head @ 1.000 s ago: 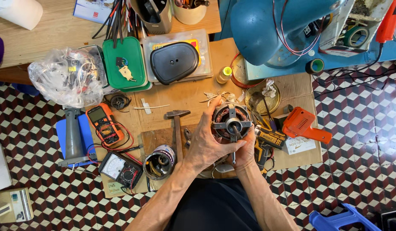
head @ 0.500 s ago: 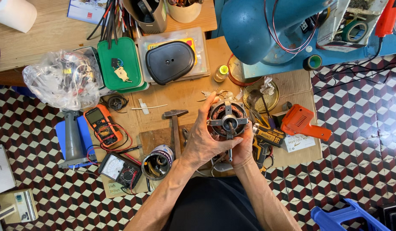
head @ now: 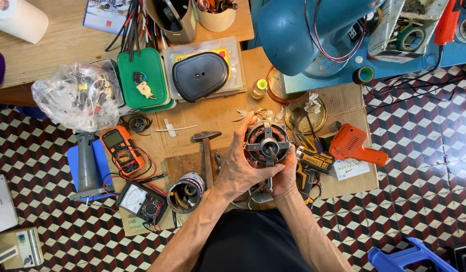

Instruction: The person disassembles a small motor or fan component on a cluttered workbench, using a cordless drill to remove screws and a hammer to tap parts. They repeatedly inspect the rotor and stator, reassemble the unit, and test it with the drill.

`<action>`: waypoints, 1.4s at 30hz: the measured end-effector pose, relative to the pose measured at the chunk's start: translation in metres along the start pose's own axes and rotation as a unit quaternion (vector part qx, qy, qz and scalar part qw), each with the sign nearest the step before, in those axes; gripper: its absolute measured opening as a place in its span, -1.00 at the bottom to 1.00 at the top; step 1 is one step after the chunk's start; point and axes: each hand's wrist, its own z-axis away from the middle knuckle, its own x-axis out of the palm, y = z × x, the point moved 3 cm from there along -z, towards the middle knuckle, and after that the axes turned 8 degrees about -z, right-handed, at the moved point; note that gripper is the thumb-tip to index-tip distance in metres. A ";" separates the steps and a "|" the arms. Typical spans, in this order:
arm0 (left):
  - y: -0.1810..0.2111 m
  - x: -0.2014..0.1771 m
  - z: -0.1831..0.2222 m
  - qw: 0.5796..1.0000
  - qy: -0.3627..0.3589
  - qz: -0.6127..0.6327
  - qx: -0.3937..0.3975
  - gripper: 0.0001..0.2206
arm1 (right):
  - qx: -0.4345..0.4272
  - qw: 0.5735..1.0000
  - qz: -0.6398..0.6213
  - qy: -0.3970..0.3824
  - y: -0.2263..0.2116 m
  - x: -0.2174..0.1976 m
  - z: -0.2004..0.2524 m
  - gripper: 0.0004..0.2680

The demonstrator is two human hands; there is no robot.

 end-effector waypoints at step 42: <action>-0.003 -0.030 -0.006 0.991 -0.015 0.065 -0.114 -0.10 | -0.004 0.982 0.190 -0.017 -0.008 0.010 0.021 -0.54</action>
